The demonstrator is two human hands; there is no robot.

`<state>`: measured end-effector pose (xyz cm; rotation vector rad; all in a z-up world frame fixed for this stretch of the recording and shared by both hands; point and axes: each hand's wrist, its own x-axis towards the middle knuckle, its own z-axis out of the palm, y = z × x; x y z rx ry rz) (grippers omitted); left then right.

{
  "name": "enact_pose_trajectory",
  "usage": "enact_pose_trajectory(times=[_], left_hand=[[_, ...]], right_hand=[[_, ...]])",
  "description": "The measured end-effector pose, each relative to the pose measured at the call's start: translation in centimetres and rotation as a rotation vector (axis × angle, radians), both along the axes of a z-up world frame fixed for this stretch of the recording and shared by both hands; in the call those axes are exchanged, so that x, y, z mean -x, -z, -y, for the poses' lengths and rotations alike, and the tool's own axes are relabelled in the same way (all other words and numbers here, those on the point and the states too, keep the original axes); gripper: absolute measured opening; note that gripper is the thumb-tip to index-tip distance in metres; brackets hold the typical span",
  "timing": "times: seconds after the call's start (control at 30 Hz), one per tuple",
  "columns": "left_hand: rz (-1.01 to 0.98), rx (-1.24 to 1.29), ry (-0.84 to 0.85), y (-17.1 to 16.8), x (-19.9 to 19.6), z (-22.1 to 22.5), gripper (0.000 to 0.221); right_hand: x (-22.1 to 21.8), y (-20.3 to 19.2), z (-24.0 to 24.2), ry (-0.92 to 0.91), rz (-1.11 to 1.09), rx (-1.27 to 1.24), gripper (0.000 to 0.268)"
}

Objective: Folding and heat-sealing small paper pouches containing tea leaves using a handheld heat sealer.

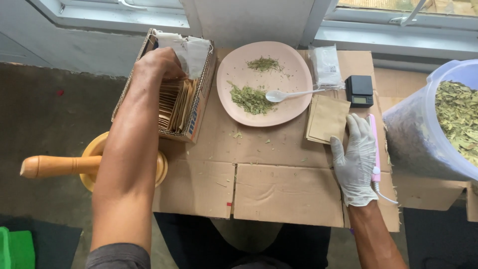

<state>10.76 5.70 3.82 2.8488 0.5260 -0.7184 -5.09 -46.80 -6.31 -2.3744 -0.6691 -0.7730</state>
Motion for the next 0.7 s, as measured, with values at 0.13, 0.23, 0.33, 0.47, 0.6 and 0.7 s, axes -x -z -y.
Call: enact_pose_trajectory(times=[0.13, 0.23, 0.33, 0.47, 0.6, 0.7], left_hand=[[0.011, 0.018, 0.005, 2.3, -0.4, -0.5, 0.042], [0.174, -0.083, 0.001, 5.5, -1.8, -1.8, 0.024], [0.264, -0.044, -0.002, 5.9, -1.9, -2.4, 0.021], [0.328, 0.038, -0.041, 5.4, -1.7, -2.3, 0.020], [0.378, 0.070, -0.053, 4.6, -1.3, -1.7, 0.023], [0.396, 0.048, -0.065, 5.7, -2.6, -1.9, 0.026]], right_hand=[[0.0, 0.5, 0.2, 0.014, 0.005, -0.007, 0.060], [-0.3, 1.6, 0.7, 0.070, 0.010, -0.008, 0.066], [-0.4, 1.5, 0.7, 0.065, 0.007, -0.015, 0.066], [-0.6, 1.9, 0.8, 0.089, -0.005, -0.023, 0.065], [-0.6, 2.1, 0.9, 0.103, -0.013, -0.016, 0.066], [-0.6, 1.8, 0.7, 0.102, -0.009, -0.013, 0.065]])
